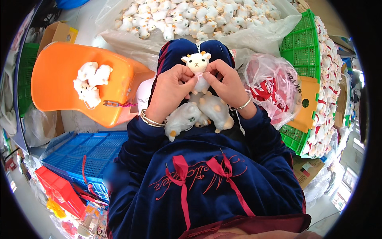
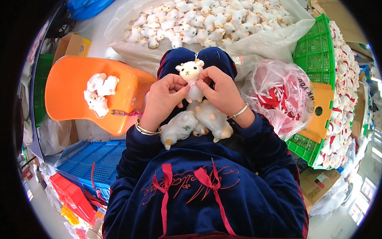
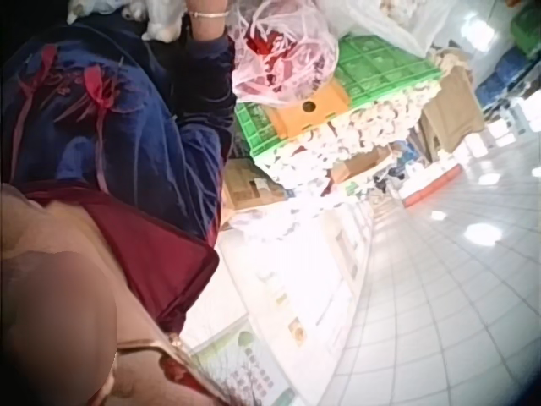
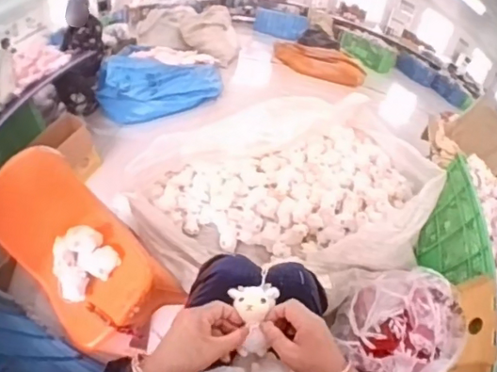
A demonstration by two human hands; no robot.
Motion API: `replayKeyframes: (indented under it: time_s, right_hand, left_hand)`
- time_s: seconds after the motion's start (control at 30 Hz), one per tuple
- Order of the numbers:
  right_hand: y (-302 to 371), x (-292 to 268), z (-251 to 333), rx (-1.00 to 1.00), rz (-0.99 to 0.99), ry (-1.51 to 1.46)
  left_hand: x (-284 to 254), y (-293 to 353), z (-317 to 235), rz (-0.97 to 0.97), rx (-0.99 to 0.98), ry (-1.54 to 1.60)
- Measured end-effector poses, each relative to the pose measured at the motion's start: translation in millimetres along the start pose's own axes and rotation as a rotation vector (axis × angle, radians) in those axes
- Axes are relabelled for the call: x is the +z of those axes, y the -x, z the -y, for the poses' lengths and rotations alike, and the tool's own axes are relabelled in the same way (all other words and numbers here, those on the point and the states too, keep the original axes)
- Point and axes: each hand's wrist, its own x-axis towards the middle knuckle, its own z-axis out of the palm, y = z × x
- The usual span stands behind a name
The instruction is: The person ties white ribbons around the necks of small white plush toys. They handle each toy one at a time, loop the ribbon, and tie a knot while seated with a pile of similar toys nearby.
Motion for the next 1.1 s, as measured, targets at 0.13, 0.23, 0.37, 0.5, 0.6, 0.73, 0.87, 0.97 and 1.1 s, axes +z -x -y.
replayKeyframes:
  time_s: [0.13, 0.23, 0.37, 0.5, 0.6, 0.73, 0.87, 0.97, 1.1]
  right_hand:
    - [-0.9, 3.6, -4.0, -0.006, -0.011, -0.048]
    - [-3.1, 2.7, -3.9, 0.002, -0.003, -0.025]
    - [-6.1, 0.8, -6.4, 0.023, 0.005, -0.021]
    - [-6.8, -2.3, -6.5, 0.053, 0.017, 0.0]
    - [-8.3, -3.1, -8.5, 0.075, 0.02, -0.008]
    - [-11.1, 0.4, -6.0, 0.12, 0.019, 0.0]
    - [-10.7, -1.4, -9.0, 0.145, 0.01, 0.023]
    - [-12.0, -1.5, -10.8, 0.109, -0.002, 0.038]
    - [-13.8, -4.7, -3.4, 0.148, 0.043, 0.014]
  left_hand:
    - [1.5, -0.8, 1.8, -0.055, 0.134, -0.192]
    - [1.8, -4.0, 6.9, -0.094, 0.217, -0.296]
    - [2.3, -10.5, 15.5, -0.087, 0.21, -0.176]
    - [-1.6, -13.8, 14.4, -0.012, 0.145, -0.063]
    - [-1.1, -14.9, 11.1, 0.027, 0.146, -0.095]
    - [1.2, -16.2, 14.5, 0.013, 0.191, -0.214]
    - [0.0, -15.0, 11.7, 0.038, 0.188, -0.131]
    - [-1.8, -15.8, 11.0, 0.021, 0.196, -0.181]
    - [0.8, -14.2, 8.6, 0.011, 0.219, -0.206]
